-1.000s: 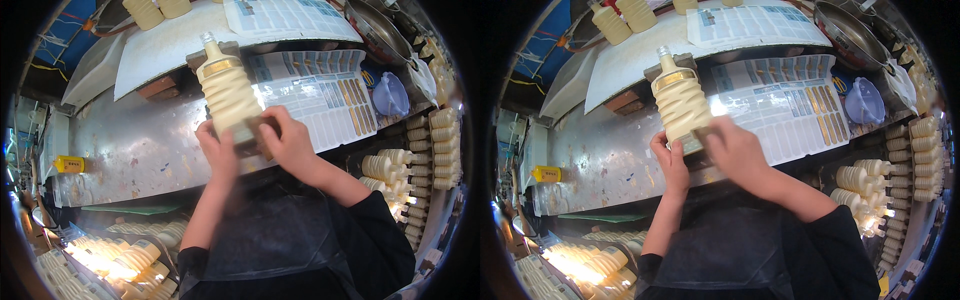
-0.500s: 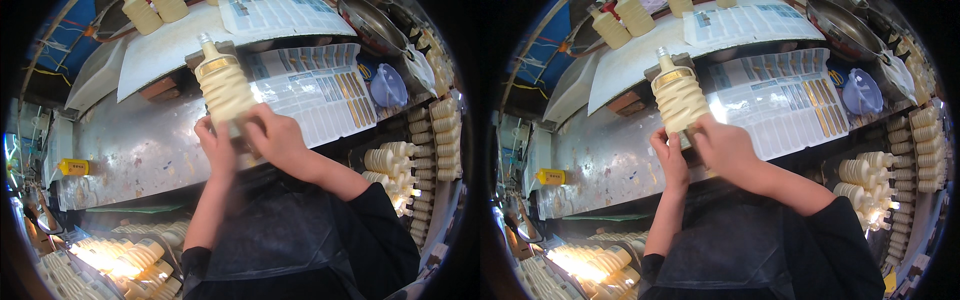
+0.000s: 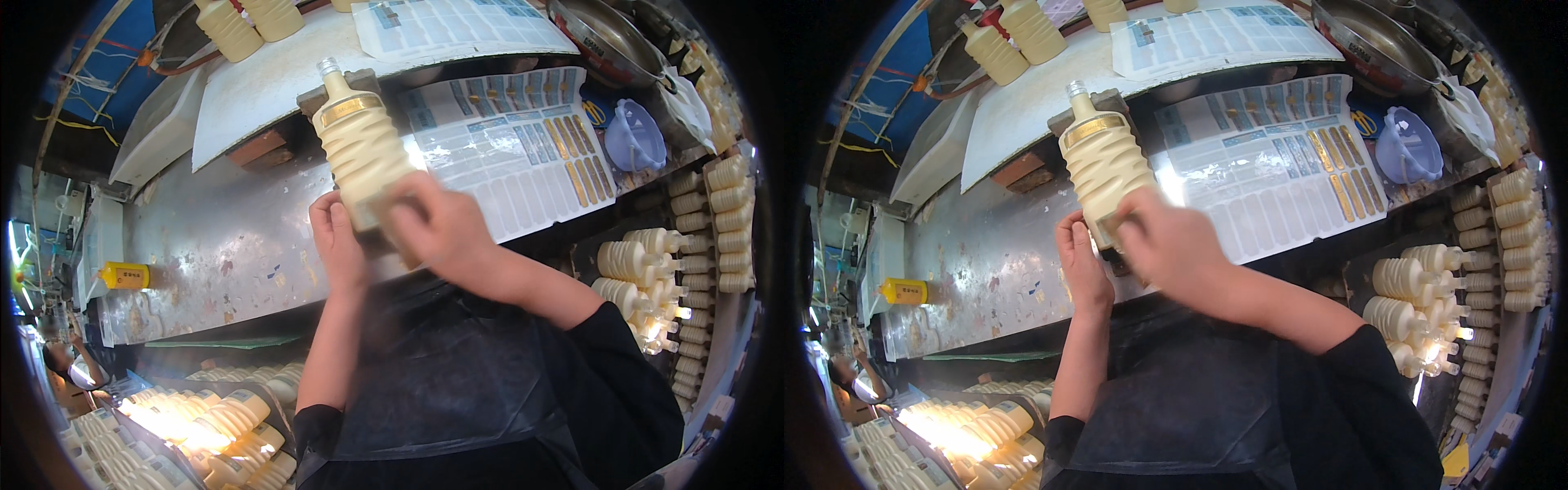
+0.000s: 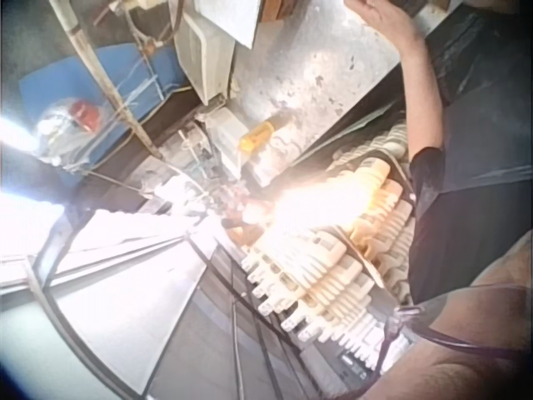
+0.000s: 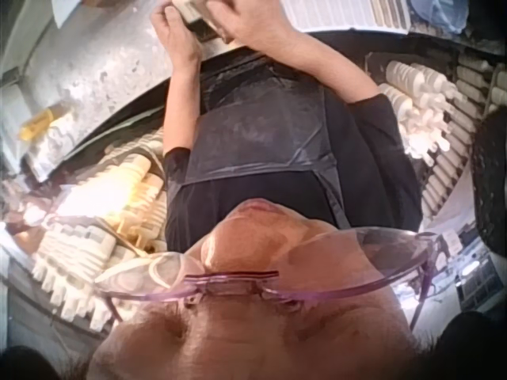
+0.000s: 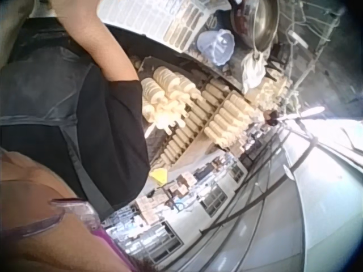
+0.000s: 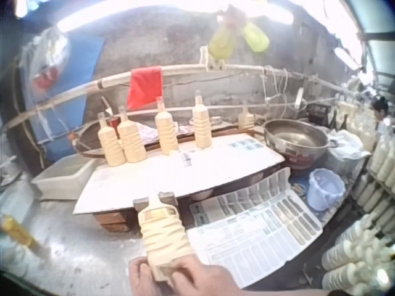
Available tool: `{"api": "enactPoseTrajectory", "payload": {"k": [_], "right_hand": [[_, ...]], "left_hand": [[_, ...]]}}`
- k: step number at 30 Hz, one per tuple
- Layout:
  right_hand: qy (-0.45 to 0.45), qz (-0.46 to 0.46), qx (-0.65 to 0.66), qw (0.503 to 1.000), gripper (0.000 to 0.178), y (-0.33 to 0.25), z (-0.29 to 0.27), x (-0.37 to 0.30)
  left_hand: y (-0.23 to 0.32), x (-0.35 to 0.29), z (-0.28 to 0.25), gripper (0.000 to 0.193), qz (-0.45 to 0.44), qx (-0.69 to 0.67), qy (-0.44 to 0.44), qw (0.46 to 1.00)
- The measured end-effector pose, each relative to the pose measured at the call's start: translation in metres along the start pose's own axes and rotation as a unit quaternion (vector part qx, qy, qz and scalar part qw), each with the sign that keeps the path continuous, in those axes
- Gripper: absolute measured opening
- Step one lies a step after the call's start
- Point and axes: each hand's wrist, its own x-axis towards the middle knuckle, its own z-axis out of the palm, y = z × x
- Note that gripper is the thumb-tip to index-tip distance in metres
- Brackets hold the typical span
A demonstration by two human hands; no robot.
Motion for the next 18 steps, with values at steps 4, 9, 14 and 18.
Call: {"api": "enactPoseTrajectory", "payload": {"k": [4, 9, 14, 18], "right_hand": [[-0.104, -0.04, -0.144, 0.983, 0.016, -0.005, 0.009, 0.007], [-0.01, 0.079, -0.062, 0.995, 0.015, 0.04, -0.012, 0.002], [0.018, 0.148, 0.027, 0.988, 0.021, 0.087, -0.018, 0.006], [0.045, 0.097, 0.127, 0.986, 0.02, 0.078, -0.033, 0.06]], "left_hand": [[0.01, -0.002, -0.001, 0.032, 0.009, 0.023, -0.017, 1.0], [-0.012, 0.014, -0.011, 0.038, 0.005, 0.144, -0.01, 0.989], [0.008, 0.053, 0.0, 0.039, 0.046, 0.064, 0.001, 0.997], [0.026, 0.102, 0.007, 0.046, 0.003, 0.006, -0.048, 0.999]]}}
